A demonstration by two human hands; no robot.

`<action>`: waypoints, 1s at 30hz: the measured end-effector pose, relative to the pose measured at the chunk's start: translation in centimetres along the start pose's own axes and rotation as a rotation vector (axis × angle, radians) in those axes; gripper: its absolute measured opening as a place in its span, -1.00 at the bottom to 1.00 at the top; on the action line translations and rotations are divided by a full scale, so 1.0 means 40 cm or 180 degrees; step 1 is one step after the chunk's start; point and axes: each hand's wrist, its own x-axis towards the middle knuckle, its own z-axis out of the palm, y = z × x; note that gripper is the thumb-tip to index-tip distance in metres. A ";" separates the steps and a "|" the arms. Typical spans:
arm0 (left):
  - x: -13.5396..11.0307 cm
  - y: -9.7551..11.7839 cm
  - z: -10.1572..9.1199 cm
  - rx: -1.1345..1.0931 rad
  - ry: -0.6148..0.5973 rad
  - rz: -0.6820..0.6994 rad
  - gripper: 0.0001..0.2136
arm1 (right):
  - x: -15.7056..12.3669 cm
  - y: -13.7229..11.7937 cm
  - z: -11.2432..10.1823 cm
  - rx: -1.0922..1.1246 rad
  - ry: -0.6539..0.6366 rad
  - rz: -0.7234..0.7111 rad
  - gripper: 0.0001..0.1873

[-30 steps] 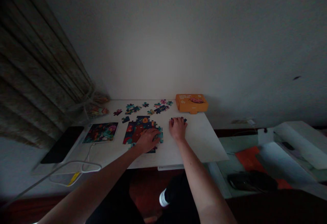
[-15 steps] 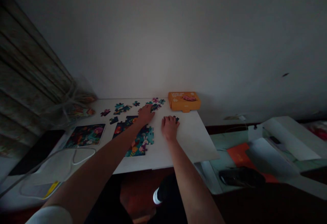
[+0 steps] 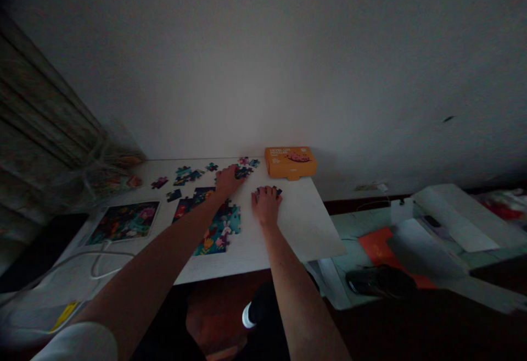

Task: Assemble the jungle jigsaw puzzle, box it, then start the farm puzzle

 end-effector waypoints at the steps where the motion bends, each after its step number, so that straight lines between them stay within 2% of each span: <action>1: -0.017 -0.004 -0.001 -0.0035 0.0053 0.0132 -0.62 | 0.000 -0.001 -0.001 0.0019 0.0006 -0.0003 -0.67; 4: -0.079 -0.027 -0.003 -0.0107 0.0085 0.0691 -0.65 | 0.001 -0.001 -0.004 0.0087 0.0045 -0.0053 -0.65; 7: -0.143 -0.060 -0.010 -0.0238 -0.0154 0.1278 -0.68 | -0.001 0.003 -0.005 0.0272 0.0066 -0.0338 -0.61; 11: -0.207 -0.091 -0.027 -0.0480 -0.0370 0.1728 -0.71 | -0.014 0.012 -0.006 0.0676 -0.0053 -0.0995 -0.62; 13: -0.227 -0.095 -0.032 -0.0576 -0.0365 0.1873 -0.67 | -0.020 0.015 -0.006 0.0723 -0.0147 -0.1143 -0.65; 16: -0.246 -0.092 -0.031 -0.0637 -0.0342 0.1876 -0.58 | -0.023 0.016 -0.003 0.0635 -0.0260 -0.1133 -0.73; 21: -0.290 -0.101 -0.031 -0.0726 0.0024 0.1422 -0.46 | -0.012 0.031 0.014 0.0837 -0.0175 -0.0737 -0.79; 23: -0.327 -0.122 -0.039 -0.0629 0.0109 0.1303 -0.52 | -0.006 0.041 0.025 0.1031 -0.0096 -0.0552 -0.80; 26: -0.399 -0.171 -0.054 -0.0250 0.0048 0.1381 -0.64 | 0.002 0.057 0.045 0.1337 -0.0029 -0.0434 -0.80; 30: -0.490 -0.232 -0.065 0.0262 0.0075 0.1581 -0.54 | 0.021 0.078 0.072 0.2036 -0.0019 -0.0210 -0.74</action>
